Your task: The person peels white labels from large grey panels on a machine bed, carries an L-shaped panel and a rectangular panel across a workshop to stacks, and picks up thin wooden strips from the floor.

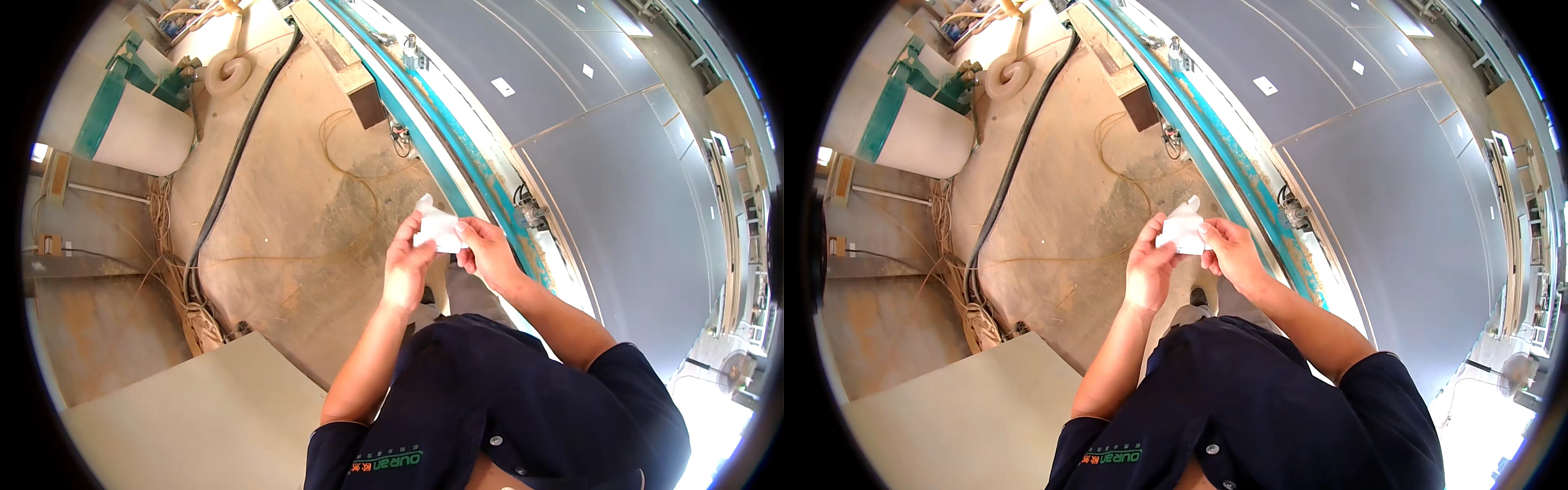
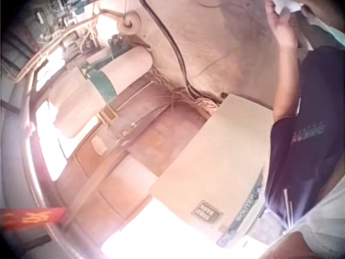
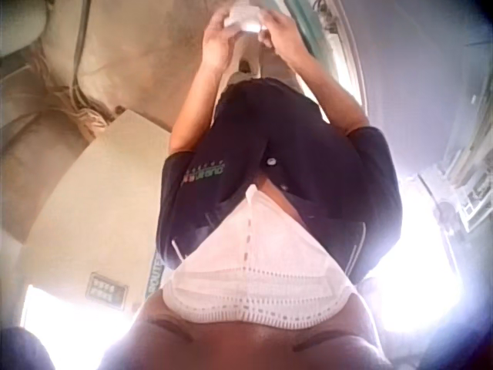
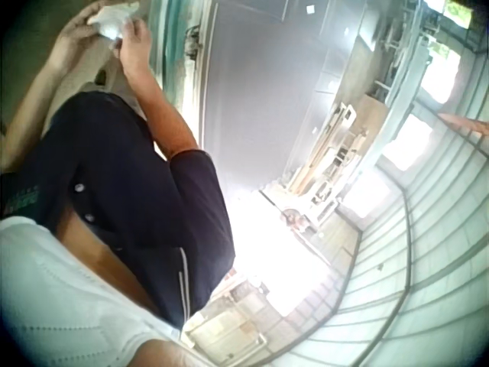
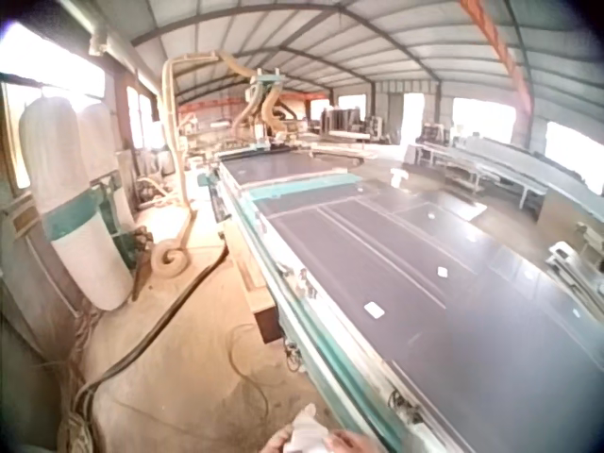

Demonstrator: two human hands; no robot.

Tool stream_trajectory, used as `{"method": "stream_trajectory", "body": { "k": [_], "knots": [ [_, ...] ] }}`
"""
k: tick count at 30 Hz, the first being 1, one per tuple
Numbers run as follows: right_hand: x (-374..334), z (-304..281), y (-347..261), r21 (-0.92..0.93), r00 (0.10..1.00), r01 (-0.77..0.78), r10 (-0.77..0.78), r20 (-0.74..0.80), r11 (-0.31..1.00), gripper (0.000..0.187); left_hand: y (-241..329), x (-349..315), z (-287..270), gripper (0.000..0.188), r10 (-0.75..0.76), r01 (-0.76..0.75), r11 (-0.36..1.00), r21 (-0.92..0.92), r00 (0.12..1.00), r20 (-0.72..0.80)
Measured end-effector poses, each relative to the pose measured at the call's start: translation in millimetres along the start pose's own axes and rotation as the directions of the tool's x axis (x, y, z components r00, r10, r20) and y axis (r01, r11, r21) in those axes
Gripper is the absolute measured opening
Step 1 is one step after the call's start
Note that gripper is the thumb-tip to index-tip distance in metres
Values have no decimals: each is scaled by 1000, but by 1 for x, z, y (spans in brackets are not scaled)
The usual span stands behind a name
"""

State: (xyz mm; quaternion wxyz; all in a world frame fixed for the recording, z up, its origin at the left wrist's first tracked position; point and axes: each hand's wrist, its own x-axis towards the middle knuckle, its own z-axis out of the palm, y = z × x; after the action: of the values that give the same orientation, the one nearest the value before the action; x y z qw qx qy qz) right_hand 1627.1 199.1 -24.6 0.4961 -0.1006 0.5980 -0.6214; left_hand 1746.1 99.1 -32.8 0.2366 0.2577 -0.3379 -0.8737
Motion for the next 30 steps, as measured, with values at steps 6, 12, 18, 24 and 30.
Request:
{"method": "stream_trajectory", "body": {
  "k": [6, 12, 18, 24, 30],
  "knots": [
    [-42, 1, -2, -34, 980, 197, -197, -5, 980, 29, 3, -29, 8, 41, 63, -59, 989, 139, 998, -27],
    [-84, -33, -21, -620, 592, 693, -780, 200, 367, 39, -25, -39, 43, 11, 65, -63, 985, 160, 998, -7],
    [-121, -113, -12, -775, 397, 631, -848, 351, -26, 30, -84, -52, 106, 20, -49, 24, 946, 325, 996, 70],
    [-173, -203, 33, -794, 384, 597, -911, 153, 118, 17, -160, -79, 158, 19, -252, 178, 907, 382, 956, 152],
    [-227, -268, 55, -533, 754, 473, -635, -166, 701, 11, -218, -102, 198, 15, -345, 201, 797, 570, 926, 154]
  ]
}}
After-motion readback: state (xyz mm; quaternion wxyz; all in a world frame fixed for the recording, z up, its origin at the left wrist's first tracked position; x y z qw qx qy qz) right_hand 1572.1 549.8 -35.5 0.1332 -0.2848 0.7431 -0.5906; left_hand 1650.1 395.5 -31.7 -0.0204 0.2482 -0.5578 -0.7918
